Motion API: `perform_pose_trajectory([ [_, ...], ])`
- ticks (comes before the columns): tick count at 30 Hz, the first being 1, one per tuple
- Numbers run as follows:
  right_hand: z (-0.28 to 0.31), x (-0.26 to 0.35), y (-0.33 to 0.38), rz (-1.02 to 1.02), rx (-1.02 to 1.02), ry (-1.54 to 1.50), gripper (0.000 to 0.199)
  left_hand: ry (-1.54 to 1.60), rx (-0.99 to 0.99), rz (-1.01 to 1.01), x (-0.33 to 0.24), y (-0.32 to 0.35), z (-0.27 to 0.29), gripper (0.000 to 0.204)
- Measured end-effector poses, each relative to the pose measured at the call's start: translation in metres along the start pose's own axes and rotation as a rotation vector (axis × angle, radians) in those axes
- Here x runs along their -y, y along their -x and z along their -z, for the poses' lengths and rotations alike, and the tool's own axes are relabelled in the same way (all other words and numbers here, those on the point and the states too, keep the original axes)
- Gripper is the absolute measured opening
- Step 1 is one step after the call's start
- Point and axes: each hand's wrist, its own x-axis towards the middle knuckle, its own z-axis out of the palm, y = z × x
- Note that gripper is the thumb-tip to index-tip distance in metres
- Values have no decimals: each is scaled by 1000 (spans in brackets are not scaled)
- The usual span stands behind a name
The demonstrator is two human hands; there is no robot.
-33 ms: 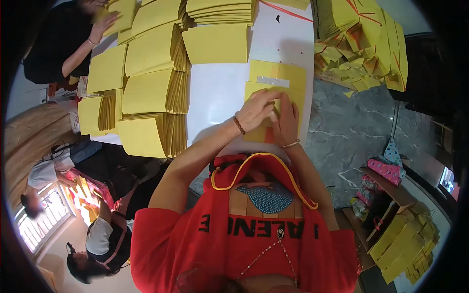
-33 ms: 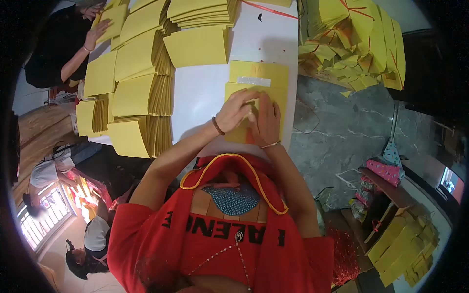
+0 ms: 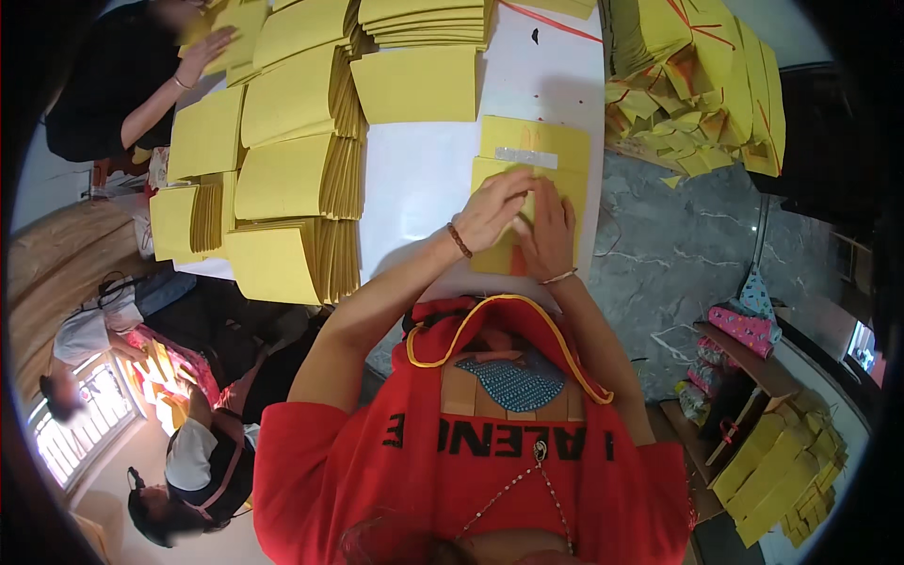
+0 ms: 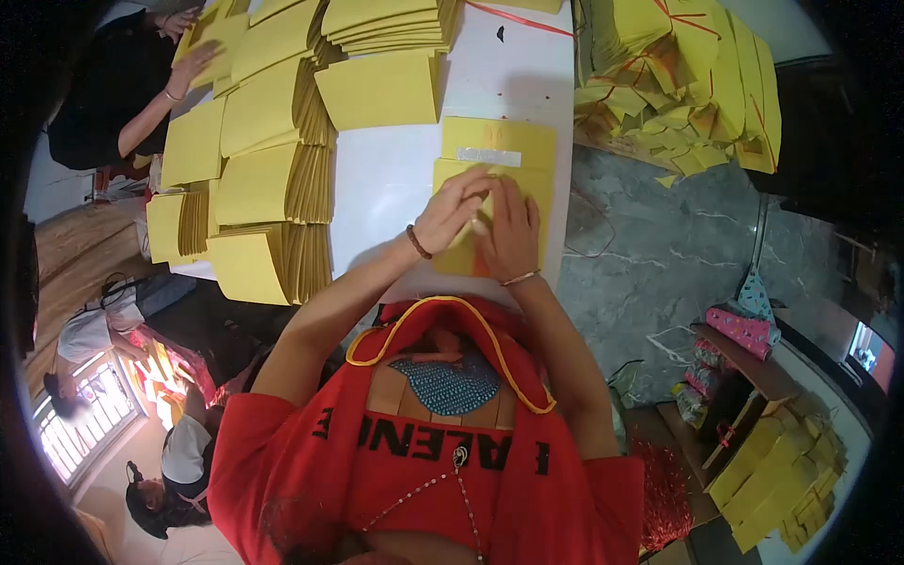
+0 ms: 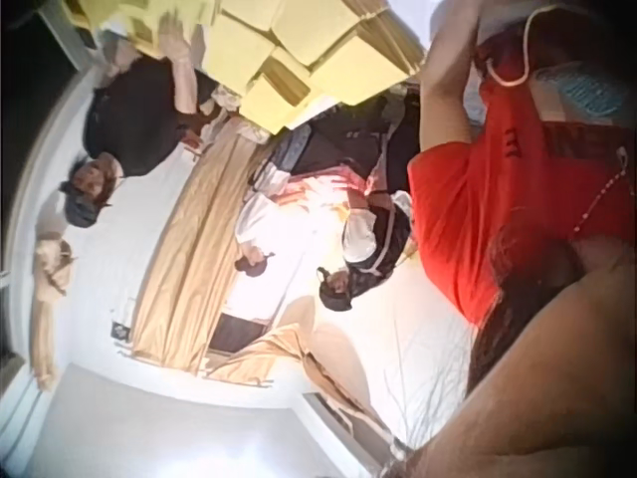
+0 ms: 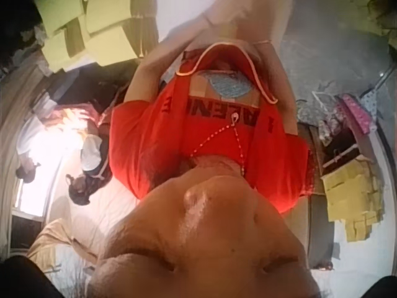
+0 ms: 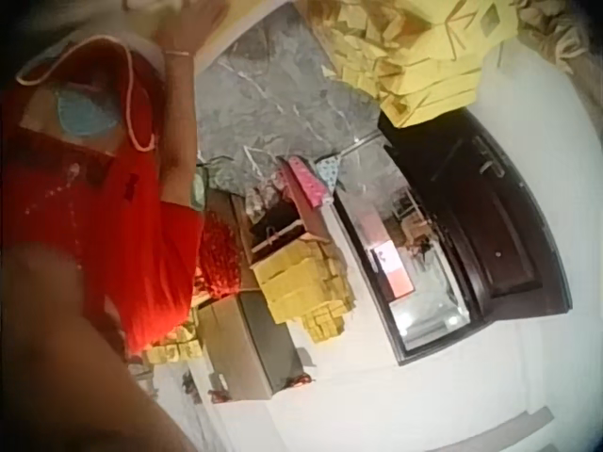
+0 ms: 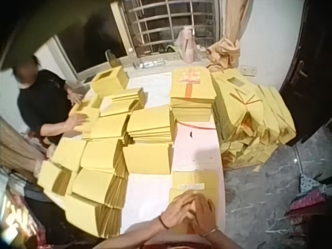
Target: Folding and stacking yellow paper sheets at a workbench.
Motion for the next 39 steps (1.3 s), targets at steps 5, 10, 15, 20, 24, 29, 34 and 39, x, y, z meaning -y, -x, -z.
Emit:
perform_pose_trajectory([
  [5,-10,2,-1,61,-6,155,77,560,-329,193,0,1,-2,46],
  [10,-10,3,-2,22,111,345,71,-481,-279,-17,-23,16,-2,59],
  [15,-19,-2,2,43,58,416,62,-681,-101,42,-18,35,-15,73],
  [20,-7,-4,1,28,118,184,62,-736,-110,49,-11,35,-21,68],
  [24,14,-21,15,51,106,363,60,-781,-84,71,-18,34,-19,67],
  [29,13,-19,14,47,40,431,58,-827,-95,70,-21,32,-20,69],
  [34,11,-29,15,44,57,320,57,-930,-13,-63,-21,28,-19,69],
  [39,22,-50,10,-200,145,-400,53,-1148,-43,-365,-24,22,-28,49],
])
